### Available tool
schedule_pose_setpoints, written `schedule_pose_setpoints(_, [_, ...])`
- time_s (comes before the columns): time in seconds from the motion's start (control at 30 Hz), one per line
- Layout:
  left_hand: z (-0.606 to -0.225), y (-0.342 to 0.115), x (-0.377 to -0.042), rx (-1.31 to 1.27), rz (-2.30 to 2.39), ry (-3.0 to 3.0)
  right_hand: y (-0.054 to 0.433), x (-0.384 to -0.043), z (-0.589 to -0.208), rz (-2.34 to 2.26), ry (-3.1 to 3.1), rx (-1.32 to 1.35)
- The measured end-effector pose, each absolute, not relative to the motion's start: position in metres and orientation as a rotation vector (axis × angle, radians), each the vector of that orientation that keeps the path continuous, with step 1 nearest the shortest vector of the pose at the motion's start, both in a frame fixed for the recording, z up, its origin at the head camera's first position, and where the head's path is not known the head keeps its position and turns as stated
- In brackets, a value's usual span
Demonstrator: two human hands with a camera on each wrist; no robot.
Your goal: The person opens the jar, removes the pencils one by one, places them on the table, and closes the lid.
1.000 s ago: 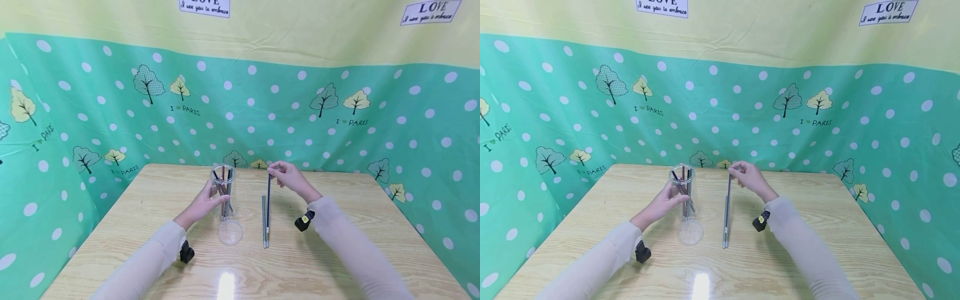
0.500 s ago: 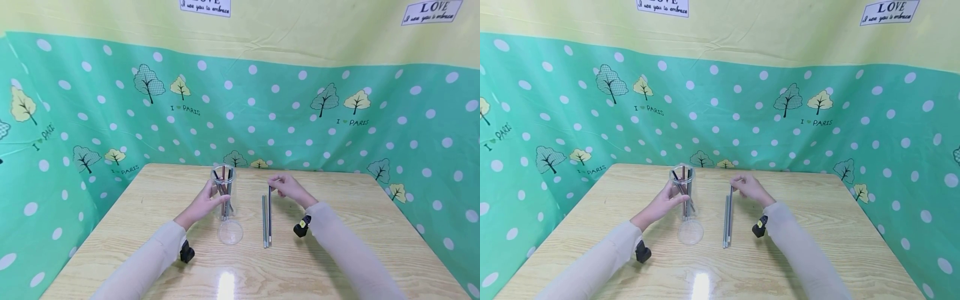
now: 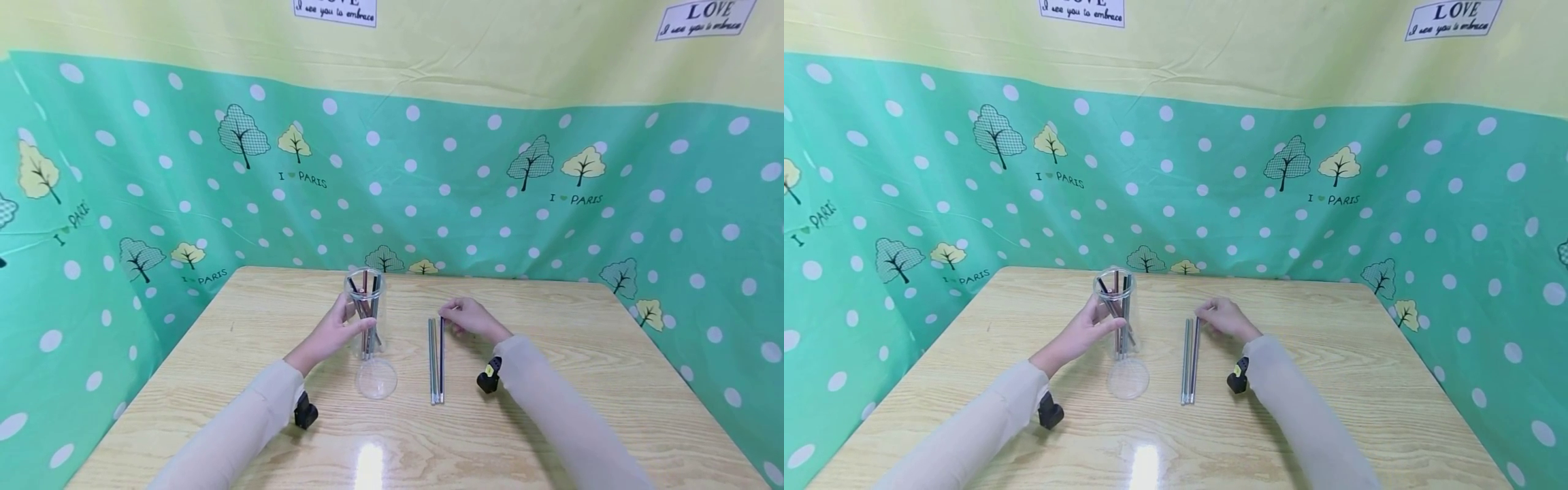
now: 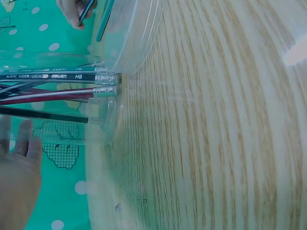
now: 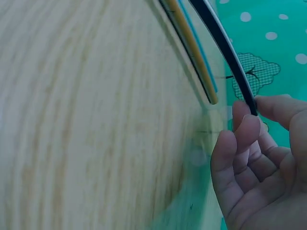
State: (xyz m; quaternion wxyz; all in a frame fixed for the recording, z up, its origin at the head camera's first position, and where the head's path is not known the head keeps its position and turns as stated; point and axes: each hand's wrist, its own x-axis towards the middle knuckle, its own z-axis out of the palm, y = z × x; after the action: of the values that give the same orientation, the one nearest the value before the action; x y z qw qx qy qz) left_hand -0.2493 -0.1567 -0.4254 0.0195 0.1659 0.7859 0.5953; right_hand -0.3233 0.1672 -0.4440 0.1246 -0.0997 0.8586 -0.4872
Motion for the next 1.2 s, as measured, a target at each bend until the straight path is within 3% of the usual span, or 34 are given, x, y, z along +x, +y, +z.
schedule_pose_setpoints(1.2, [-0.428,-0.158,-0.25,0.53,1.854,2.432,0.148,-0.323,-0.456,-1.342,2.625,-0.149])
